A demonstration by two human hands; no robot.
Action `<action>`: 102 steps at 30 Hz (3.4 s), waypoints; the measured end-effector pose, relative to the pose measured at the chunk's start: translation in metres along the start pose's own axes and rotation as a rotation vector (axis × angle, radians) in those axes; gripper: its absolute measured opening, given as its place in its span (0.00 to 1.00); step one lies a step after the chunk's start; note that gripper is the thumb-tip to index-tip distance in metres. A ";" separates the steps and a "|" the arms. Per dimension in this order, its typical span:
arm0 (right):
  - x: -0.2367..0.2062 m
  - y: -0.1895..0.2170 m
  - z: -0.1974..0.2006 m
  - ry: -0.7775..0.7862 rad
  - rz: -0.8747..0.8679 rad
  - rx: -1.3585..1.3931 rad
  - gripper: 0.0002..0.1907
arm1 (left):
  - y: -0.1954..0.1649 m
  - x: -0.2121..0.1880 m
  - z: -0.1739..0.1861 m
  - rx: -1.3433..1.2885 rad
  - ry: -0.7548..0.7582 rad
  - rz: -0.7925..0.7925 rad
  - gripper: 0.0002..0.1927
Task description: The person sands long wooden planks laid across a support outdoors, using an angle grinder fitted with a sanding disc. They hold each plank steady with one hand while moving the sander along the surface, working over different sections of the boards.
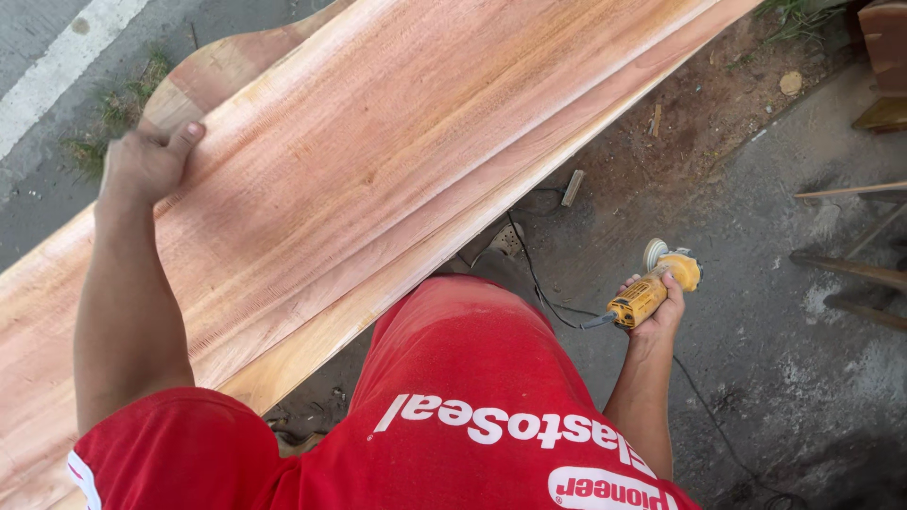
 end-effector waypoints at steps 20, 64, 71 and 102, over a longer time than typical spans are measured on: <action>0.006 0.009 0.064 0.117 0.024 0.206 0.27 | -0.085 -0.050 -0.070 0.037 -0.045 -0.086 0.40; 0.143 0.331 0.024 0.956 0.164 -0.075 0.23 | -0.526 -0.292 -0.307 -0.412 0.081 -0.725 0.34; 0.186 0.352 -0.049 1.031 0.044 -0.276 0.26 | -0.713 -0.305 -0.311 -0.360 0.030 -1.206 0.40; 0.222 0.347 -0.186 1.017 0.070 -1.066 0.18 | -0.627 -0.128 -0.274 -0.433 -0.435 -0.264 0.31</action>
Point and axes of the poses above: each hand's wrist, its own x-axis towards the middle knuckle, its own z-axis out of the back of the hand, y = z × x, the point moved 3 cm from there along x, towards the middle knuckle, and after that the axes turned 5 degrees about -z, right-handed, at the moved point
